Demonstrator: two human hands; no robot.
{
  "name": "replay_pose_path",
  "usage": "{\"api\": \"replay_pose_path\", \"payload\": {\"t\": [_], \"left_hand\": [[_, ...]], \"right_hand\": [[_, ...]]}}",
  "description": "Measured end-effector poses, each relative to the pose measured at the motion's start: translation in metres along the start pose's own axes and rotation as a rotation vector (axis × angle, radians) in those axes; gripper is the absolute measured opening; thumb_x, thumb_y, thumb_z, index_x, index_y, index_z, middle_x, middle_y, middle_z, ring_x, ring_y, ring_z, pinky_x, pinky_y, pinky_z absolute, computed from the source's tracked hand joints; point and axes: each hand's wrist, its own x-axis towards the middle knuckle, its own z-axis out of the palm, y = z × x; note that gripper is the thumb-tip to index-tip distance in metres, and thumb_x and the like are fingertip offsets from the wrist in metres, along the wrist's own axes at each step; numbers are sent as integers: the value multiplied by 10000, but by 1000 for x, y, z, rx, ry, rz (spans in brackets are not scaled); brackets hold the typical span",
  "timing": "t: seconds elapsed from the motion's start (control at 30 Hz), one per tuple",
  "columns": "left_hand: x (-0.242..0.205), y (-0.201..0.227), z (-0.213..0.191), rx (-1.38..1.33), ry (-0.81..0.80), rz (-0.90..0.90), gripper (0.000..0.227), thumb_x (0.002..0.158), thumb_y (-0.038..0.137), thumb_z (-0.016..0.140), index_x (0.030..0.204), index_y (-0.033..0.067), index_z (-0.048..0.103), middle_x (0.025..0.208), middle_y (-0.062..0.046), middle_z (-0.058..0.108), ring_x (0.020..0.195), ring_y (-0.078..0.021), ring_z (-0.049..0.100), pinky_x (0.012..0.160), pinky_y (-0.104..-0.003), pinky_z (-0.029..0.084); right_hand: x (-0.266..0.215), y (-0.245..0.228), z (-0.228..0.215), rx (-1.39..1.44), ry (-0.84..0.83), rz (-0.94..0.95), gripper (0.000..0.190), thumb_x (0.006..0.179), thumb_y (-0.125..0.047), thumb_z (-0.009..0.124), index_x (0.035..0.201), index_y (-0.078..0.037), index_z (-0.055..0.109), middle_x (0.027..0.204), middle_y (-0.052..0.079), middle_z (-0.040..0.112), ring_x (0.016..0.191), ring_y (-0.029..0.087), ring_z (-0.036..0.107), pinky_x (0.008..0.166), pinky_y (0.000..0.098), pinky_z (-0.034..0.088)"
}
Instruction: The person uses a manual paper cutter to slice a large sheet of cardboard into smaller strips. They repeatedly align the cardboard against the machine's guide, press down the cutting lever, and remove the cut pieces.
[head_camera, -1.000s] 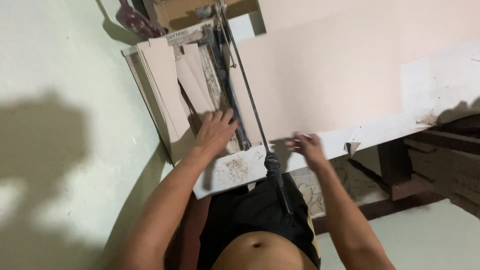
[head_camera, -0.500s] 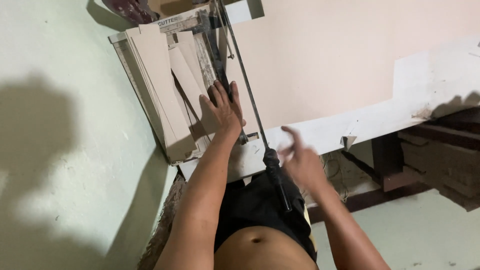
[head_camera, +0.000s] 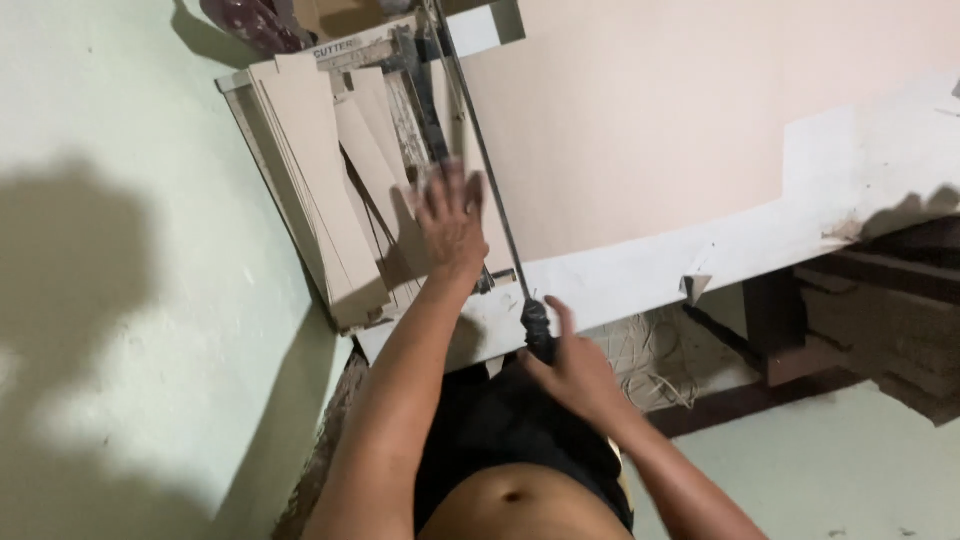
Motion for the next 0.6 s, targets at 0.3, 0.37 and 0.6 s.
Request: {"api": "replay_pose_path", "payload": {"t": [0.3, 0.37, 0.6], "left_hand": [[8, 13, 146, -505, 233, 684, 315, 968, 449, 557, 834, 202, 699, 897, -109, 720, 849, -269, 670, 808, -401, 457], [-29, 11, 114, -303, 229, 700, 330, 956, 388, 516, 769, 162, 665, 816, -126, 715, 778, -293, 671, 754, -448, 463], [-71, -52, 51, 254, 122, 636, 91, 847, 188, 717, 805, 243, 775, 838, 16, 765, 850, -238, 696, 855, -431, 509]], "right_hand": [[73, -32, -68, 790, 9, -160, 712, 1041, -586, 317, 1608, -156, 316, 1430, 353, 530, 1380, 495, 495, 1093, 611, 440], [100, -33, -52, 801, -10, -148, 723, 1042, -610, 298, 1622, -178, 290, 1482, 373, 458, 1421, 515, 413, 1152, 607, 373], [125, -42, -32, 866, -121, -137, 651, 1090, -524, 330, 1649, -218, 196, 1447, 277, 570, 1375, 461, 516, 1154, 584, 405]]}}
